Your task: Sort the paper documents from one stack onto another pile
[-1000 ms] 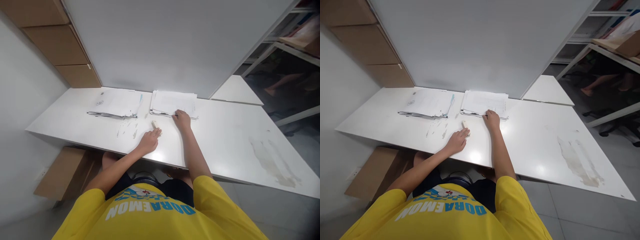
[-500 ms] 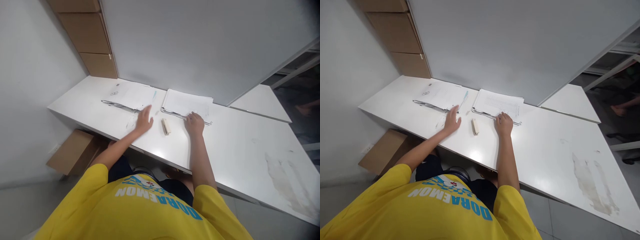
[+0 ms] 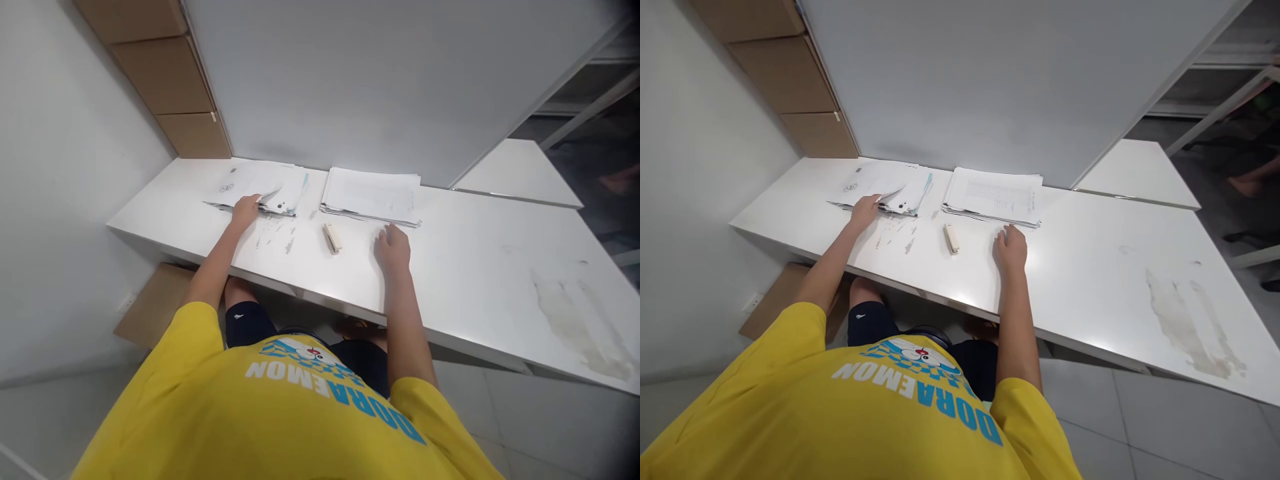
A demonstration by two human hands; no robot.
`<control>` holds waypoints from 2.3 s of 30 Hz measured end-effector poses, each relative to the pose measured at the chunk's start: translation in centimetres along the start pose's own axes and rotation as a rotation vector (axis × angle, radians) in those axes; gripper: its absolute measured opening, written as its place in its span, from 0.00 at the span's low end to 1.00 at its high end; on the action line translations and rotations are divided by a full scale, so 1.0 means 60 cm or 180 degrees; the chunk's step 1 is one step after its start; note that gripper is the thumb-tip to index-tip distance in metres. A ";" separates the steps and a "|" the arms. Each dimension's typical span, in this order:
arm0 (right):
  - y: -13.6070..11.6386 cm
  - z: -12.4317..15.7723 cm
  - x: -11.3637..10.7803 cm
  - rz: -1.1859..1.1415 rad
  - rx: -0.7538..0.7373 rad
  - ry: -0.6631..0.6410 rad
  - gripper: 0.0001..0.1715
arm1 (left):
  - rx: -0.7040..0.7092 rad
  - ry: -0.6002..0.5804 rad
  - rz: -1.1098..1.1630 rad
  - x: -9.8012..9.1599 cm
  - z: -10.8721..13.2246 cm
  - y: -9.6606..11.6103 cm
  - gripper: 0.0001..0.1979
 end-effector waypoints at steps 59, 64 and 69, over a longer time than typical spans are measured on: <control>-0.124 0.415 -0.023 -0.3295 0.2778 -0.1060 0.21 | -0.0793 0.0642 0.0682 -0.045 0.430 -0.068 0.17; -0.091 0.410 -0.045 -0.2566 0.2330 -0.1655 0.19 | -0.1995 -0.0363 0.2738 0.082 0.487 -0.095 0.34; -0.122 0.345 -0.106 -0.1480 0.1049 -0.1188 0.20 | -0.1774 -0.0156 0.2652 0.082 0.454 -0.067 0.31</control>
Point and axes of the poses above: each hand's wrist, its own z-axis away from the middle knuckle, its own x-axis out of the palm, y = z × x, the point moved 9 cm from there along -z, towards the middle knuckle, and after that the axes turned 10 degrees about z, right-handed, at the moved point
